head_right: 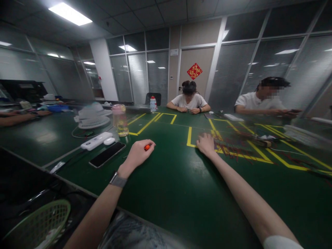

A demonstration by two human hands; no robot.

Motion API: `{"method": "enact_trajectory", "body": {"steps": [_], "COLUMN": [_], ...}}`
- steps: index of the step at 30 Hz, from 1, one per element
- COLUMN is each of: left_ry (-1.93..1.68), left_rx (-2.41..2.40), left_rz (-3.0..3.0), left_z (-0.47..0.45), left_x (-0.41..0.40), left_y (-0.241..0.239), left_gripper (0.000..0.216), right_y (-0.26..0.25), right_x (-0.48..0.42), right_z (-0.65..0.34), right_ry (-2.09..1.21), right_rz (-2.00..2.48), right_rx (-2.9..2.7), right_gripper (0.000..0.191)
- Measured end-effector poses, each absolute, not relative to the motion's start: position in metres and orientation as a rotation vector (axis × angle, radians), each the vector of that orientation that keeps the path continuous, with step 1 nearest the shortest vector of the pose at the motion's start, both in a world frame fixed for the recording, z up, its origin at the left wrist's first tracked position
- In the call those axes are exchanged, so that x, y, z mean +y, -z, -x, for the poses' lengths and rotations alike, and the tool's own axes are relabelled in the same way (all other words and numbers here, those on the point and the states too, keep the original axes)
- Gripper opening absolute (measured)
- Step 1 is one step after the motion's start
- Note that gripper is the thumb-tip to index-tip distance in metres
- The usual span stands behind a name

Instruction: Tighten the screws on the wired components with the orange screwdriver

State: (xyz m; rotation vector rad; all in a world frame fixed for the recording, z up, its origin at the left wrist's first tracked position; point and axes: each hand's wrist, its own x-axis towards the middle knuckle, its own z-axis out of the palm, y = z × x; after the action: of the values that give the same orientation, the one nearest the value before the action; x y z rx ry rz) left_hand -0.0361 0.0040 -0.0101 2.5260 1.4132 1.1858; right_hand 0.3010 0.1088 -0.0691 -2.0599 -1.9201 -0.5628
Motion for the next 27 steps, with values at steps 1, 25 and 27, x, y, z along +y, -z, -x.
{"method": "enact_trajectory", "body": {"steps": [1, 25, 27], "left_ry": [-1.182, -1.189, -1.182], "left_rx": [1.410, 1.405, 1.399], "left_rz": [-2.524, -2.526, -2.518], "left_z": [0.036, 0.035, 0.035], "left_x": [0.004, 0.004, 0.003], "left_y": [0.010, 0.012, 0.011], "left_gripper": [0.023, 0.023, 0.023], "right_y": [0.069, 0.061, 0.060], "right_x": [0.108, 0.098, 0.097], "right_z": [-0.299, -0.289, -0.280], "right_ry": [0.562, 0.359, 0.348], "right_rz": [2.075, 1.900, 1.926], "right_rx": [-1.919, -2.081, -2.004], "right_gripper": [0.042, 0.031, 0.031]}}
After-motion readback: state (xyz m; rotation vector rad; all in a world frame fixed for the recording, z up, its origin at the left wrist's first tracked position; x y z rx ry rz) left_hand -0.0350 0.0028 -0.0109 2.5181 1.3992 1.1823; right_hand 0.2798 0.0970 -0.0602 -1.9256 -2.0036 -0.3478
